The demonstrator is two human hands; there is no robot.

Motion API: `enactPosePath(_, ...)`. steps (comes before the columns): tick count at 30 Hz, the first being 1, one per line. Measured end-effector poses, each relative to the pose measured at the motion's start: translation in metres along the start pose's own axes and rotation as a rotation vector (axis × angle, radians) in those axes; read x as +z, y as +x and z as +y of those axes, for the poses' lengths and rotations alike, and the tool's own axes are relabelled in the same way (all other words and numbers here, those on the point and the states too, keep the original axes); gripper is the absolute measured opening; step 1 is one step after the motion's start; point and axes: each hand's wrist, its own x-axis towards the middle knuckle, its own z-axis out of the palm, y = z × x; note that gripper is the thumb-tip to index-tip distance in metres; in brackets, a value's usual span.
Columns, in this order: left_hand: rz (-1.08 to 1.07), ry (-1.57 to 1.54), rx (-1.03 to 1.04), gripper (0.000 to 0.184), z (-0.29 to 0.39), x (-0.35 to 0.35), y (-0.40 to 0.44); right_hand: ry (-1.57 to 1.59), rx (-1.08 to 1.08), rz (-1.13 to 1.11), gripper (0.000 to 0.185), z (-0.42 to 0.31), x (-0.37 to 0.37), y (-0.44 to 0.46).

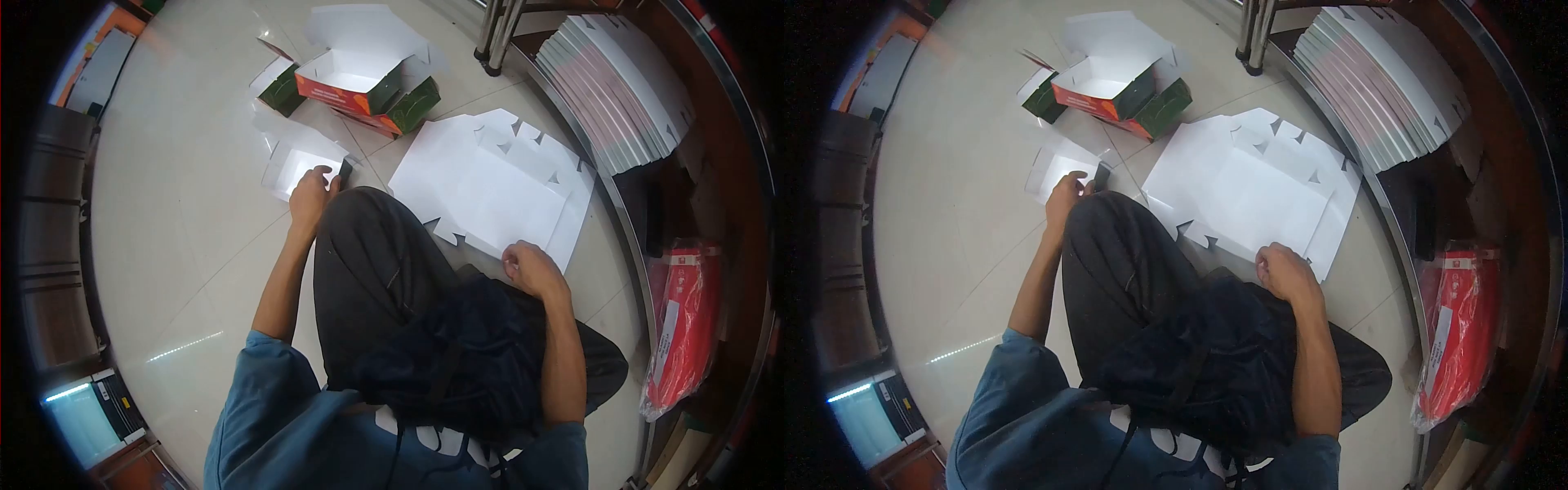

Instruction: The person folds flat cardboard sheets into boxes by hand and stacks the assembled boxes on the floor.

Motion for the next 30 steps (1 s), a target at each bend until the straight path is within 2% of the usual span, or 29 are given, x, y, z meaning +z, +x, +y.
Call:
enactPosePath(3, 0.094, -0.037, 0.163, 0.035, 0.009, -0.021, 0.0, -0.02, -0.076, 0.246, 0.017, 0.005, -0.003, 0.0)
enactPosePath(6, 0.035, -0.337, 0.349, 0.031, 0.086, -0.079, -0.006, 0.043, -0.13, 0.502, 0.012, -0.006, -0.031, -0.01)
enactPosePath(8, -0.117, -0.414, 0.652, 0.037, 0.157, -0.094, -0.012, 0.007, -0.207, 0.624, 0.01, -0.016, -0.049, -0.017)
enactPosePath(9, -0.239, -0.354, 0.762, 0.048, 0.186, -0.085, -0.014, -0.013, -0.238, 0.689, 0.01, -0.017, -0.055, -0.021)
enactPosePath(10, -0.241, -0.297, 0.926, 0.052, 0.215, -0.068, -0.02, -0.04, -0.305, 0.757, 0.015, -0.014, -0.059, -0.025)
enactPosePath(12, -0.613, -0.047, 1.063, 0.048, 0.266, -0.024, -0.018, 0.175, -0.198, 0.741, 0.02, -0.014, -0.069, -0.041)
enactPosePath(14, -0.92, -0.156, 1.073, 0.044, 0.295, 0.008, -0.002, 0.41, -0.033, 0.657, 0.032, -0.001, -0.083, -0.061)
enactPosePath(15, -1.082, -0.2, 1.068, 0.043, 0.308, 0.021, 0.0, 0.548, -0.119, 0.693, 0.033, 0.012, -0.086, -0.068)
enactPosePath(18, -1.232, -0.523, 0.683, 0.036, 0.303, 0.037, 0.005, 0.807, -0.258, 0.733, 0.036, 0.047, -0.091, -0.079)
enactPosePath(21, -1.309, -0.797, 0.611, 0.034, 0.295, 0.047, -0.001, 0.752, -0.176, 0.613, 0.041, 0.062, -0.095, -0.076)
enactPosePath(22, -1.332, -0.856, 0.564, 0.031, 0.297, 0.039, -0.005, 0.708, -0.092, 0.641, 0.038, 0.057, -0.09, -0.071)
enactPosePath(25, -1.292, -0.872, 0.3, 0.026, 0.297, 0.051, -0.003, 0.594, -0.124, 0.867, 0.029, 0.032, -0.078, -0.057)
enactPosePath(26, -1.332, -0.919, 0.297, 0.024, 0.294, 0.056, -0.004, 0.548, -0.103, 0.883, 0.025, 0.027, -0.075, -0.056)
enactPosePath(29, -1.364, -0.855, 0.391, 0.022, 0.299, 0.05, -0.015, 0.222, -0.249, 0.869, 0.024, 0.02, -0.07, -0.049)
enactPosePath(30, -1.342, -0.865, 0.357, 0.021, 0.299, 0.05, -0.017, 0.294, -0.236, 0.843, 0.023, 0.016, -0.068, -0.049)
